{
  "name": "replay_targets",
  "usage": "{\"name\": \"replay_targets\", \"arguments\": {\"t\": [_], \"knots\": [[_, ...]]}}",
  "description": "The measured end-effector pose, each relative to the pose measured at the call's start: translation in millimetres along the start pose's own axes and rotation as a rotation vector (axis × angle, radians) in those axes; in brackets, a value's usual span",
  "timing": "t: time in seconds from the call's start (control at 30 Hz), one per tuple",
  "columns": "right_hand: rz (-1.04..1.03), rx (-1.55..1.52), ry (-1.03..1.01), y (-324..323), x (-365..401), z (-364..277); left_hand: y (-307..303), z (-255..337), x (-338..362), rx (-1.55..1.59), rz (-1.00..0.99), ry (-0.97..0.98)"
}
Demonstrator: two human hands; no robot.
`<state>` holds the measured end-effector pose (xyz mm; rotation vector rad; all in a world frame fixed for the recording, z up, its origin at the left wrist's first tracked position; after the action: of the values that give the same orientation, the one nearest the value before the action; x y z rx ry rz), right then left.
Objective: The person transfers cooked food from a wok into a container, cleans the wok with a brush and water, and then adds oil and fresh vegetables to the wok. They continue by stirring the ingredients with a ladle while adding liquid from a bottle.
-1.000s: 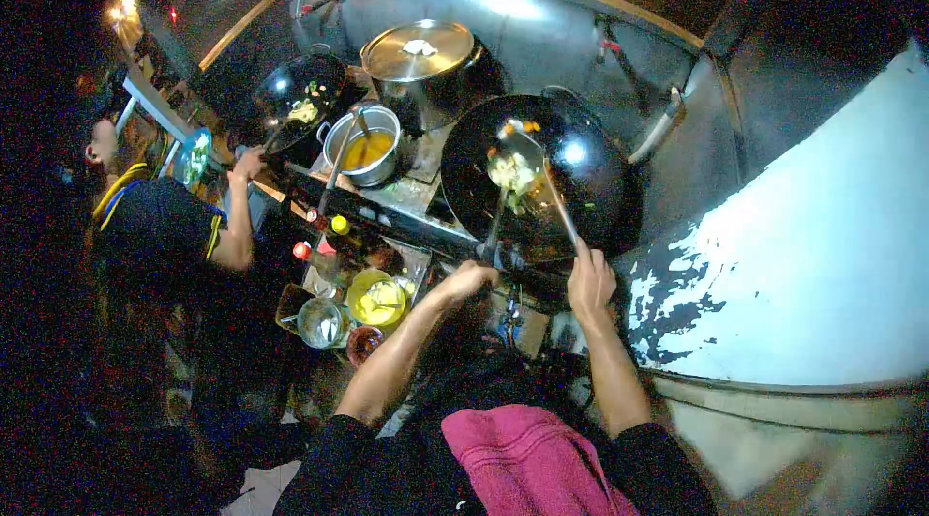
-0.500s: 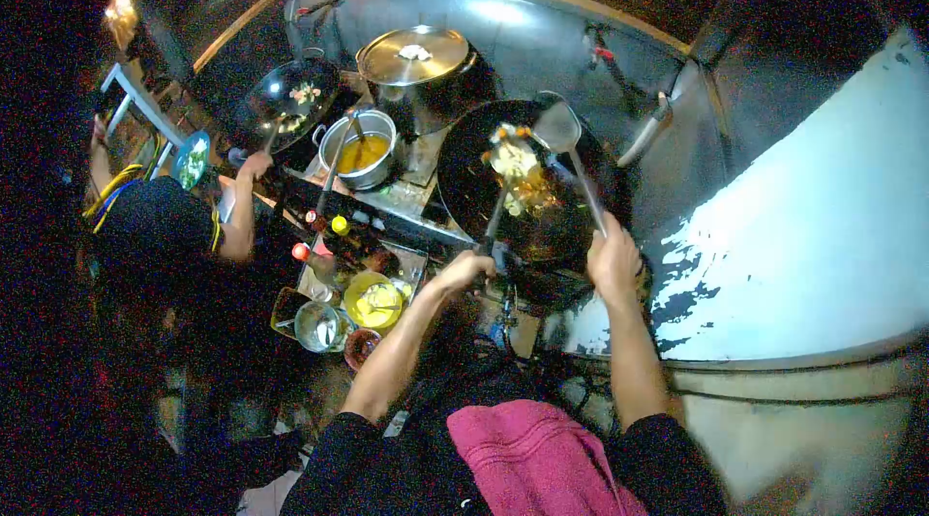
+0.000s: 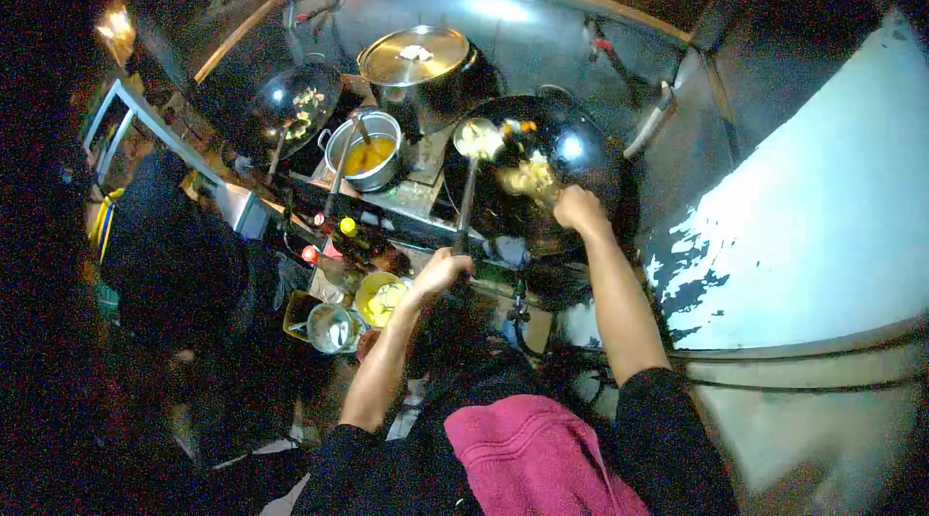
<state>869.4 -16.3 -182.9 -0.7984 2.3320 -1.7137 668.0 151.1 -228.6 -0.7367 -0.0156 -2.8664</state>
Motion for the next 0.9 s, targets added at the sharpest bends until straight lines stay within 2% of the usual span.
{"name": "replay_targets", "arguments": {"t": [0.07,0.13,0.17,0.2,0.3,0.37,0.43,0.5,0.53,0.57,0.67,0.7,0.83,0.9], "knots": [[-0.044,0.071,0.032,-3,-8,-5,-1,8,16,0.106,0.001,-0.077],[-0.074,0.154,0.152,-28,-2,1,-5,-9,11,-0.038,-0.032,-0.070],[-0.097,0.208,0.101,-48,11,-3,-7,-17,9,-0.111,-0.023,-0.042],[-0.064,0.228,0.131,-63,23,1,-5,-30,8,-0.044,-0.029,-0.162],[-0.119,0.288,0.106,-72,44,13,-1,-10,27,-0.120,-0.028,-0.122],[-0.105,0.246,0.137,-59,47,21,1,-13,27,-0.122,-0.048,-0.120],[-0.036,0.140,0.149,-22,32,39,4,-10,29,-0.095,-0.085,-0.190],[-0.007,-0.009,0.142,17,16,46,7,0,32,-0.144,-0.056,-0.152],[0.080,-0.089,0.159,30,15,44,7,3,32,-0.187,-0.026,-0.112],[0.122,-0.151,0.162,45,11,45,7,-7,28,-0.171,-0.056,-0.159],[0.173,-0.353,0.146,69,-2,40,11,-1,34,-0.126,-0.034,-0.168],[0.228,-0.359,0.161,77,-8,40,13,0,35,-0.155,-0.069,-0.242],[0.274,-0.446,0.176,80,-21,38,20,4,32,-0.099,-0.084,-0.291],[0.326,-0.450,0.131,78,-27,43,21,6,23,-0.132,-0.070,-0.235]]}}
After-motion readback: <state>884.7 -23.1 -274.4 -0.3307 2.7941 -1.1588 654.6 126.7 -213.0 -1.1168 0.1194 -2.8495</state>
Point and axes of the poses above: each hand's wrist, its own x-axis away from the middle knuckle, its own y-axis out of the palm, z = x × y, the point moved 6 cm from there along -x, towards the middle knuckle, and after that the axes turned 9 degrees about -y, right-handed, at the moved point
